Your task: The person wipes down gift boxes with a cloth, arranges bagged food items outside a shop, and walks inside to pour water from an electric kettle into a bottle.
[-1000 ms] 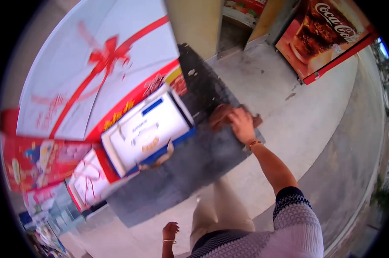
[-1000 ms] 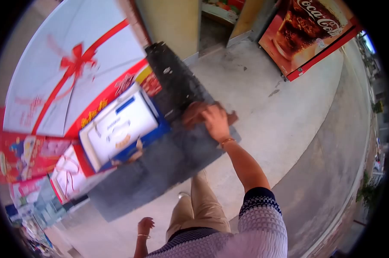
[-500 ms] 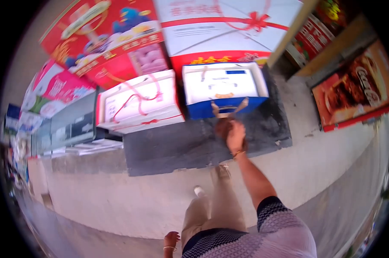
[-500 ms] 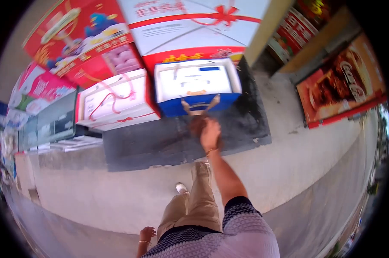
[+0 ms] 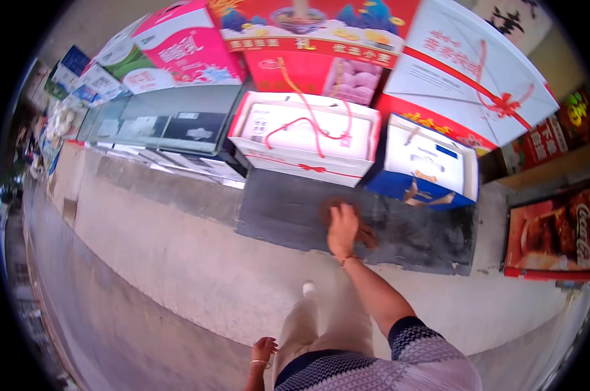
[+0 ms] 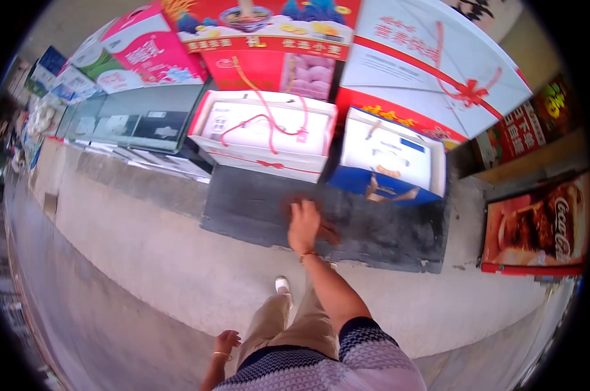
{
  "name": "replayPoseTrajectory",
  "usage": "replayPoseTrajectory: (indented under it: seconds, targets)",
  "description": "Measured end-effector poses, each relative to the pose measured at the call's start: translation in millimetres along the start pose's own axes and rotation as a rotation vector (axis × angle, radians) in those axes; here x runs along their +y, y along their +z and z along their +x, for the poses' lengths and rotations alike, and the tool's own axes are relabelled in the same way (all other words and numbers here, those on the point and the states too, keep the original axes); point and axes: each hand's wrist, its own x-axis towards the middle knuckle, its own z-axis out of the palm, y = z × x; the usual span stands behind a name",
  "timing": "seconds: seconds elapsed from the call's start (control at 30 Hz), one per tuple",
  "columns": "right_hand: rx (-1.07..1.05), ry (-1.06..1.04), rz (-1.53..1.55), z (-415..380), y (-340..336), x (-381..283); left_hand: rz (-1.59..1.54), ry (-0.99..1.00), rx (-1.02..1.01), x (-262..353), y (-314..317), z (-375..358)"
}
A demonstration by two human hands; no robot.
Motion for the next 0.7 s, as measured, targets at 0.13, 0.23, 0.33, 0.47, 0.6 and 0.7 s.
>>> replayPoseTrajectory:
  seconds: [0.13, 0.23, 0.33, 0.47, 0.6, 0.7]
  targets:
    - [-0.064, -0.205, 0.067, 42, 72, -95, -0.179, 0.028, 0.095, -40, 3, -20]
    - [-0.112, -0.301, 0.12, 81, 108, -145, -0.199, -0.015, 0.194, -98, -3, -41]
    - [-0.175, -0.455, 0.149, 65, 124, -172, -0.266, -0.068, 0.199, -142, -3, -54]
    - [-0.311, -0.616, 0.401, -7, 100, -174, -0.164, 0.046, 0.193, -173, -4, -41]
    - [-0.904, 0.217, 1.234, -46, 57, -156, -0.426, -0.026, 0.193, -169, -31, -12]
    - [-0.914, -0.026, 0.741, -32, 12, -159, -0.436, -0.109, 0.172, -136, -52, 9]
